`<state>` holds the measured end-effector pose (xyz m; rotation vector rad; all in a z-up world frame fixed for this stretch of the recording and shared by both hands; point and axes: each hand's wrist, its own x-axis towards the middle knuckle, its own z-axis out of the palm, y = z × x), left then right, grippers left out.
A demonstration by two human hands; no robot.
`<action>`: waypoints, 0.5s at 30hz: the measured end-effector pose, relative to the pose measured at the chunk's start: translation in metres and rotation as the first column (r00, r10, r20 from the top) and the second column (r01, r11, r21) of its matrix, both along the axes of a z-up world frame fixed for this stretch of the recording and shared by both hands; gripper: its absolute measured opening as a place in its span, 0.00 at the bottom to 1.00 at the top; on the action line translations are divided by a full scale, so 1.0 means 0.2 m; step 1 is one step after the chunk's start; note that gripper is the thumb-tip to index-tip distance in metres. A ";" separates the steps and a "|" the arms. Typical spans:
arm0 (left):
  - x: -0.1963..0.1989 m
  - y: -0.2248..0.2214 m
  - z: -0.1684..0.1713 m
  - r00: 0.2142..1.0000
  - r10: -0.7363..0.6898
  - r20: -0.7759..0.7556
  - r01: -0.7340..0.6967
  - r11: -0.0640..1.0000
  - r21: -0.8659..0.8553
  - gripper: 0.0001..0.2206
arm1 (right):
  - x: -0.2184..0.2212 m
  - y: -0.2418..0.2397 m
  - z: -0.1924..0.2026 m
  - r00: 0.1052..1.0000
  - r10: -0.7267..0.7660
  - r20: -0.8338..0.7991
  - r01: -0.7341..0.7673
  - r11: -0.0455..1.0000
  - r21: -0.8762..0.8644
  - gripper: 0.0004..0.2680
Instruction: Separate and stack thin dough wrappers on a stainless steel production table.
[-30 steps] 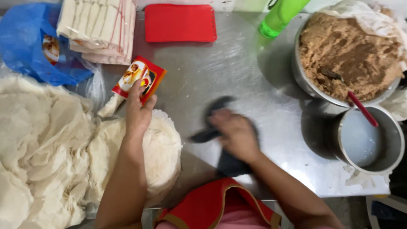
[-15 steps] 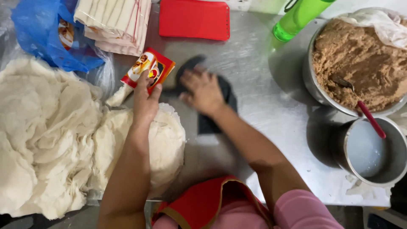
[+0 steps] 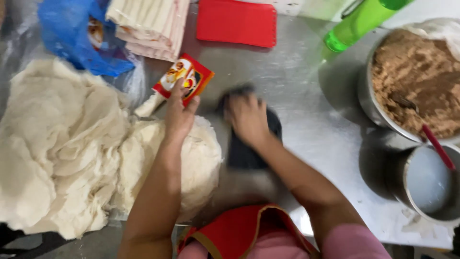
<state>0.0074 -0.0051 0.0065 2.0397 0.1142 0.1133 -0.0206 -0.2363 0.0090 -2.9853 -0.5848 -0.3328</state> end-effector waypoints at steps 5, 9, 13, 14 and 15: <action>0.01 0.00 0.03 0.997 0.034 0.068 -0.032 0.999 -0.020 0.29 | 0.66 0.12 0.03 0.993 -0.105 -0.047 0.108 0.991 0.078 0.14; 0.02 0.00 -0.06 0.997 0.064 0.046 -0.066 0.997 0.040 0.29 | 0.49 0.09 0.06 0.999 -0.048 -0.025 0.051 0.988 0.147 0.16; 0.04 0.02 -0.08 0.998 0.034 0.051 -0.037 0.997 0.061 0.29 | -0.30 -0.02 0.22 0.989 0.112 -0.098 -0.102 0.989 0.109 0.18; 0.04 0.02 -0.06 0.998 0.032 0.046 -0.034 0.998 0.054 0.29 | -0.46 -0.10 0.23 0.977 0.180 -0.119 -0.148 0.960 0.237 0.17; 0.03 0.02 -0.05 0.999 0.029 0.041 -0.031 0.998 0.047 0.28 | -0.63 -0.17 0.24 0.960 0.247 -0.130 -0.186 0.913 0.363 0.16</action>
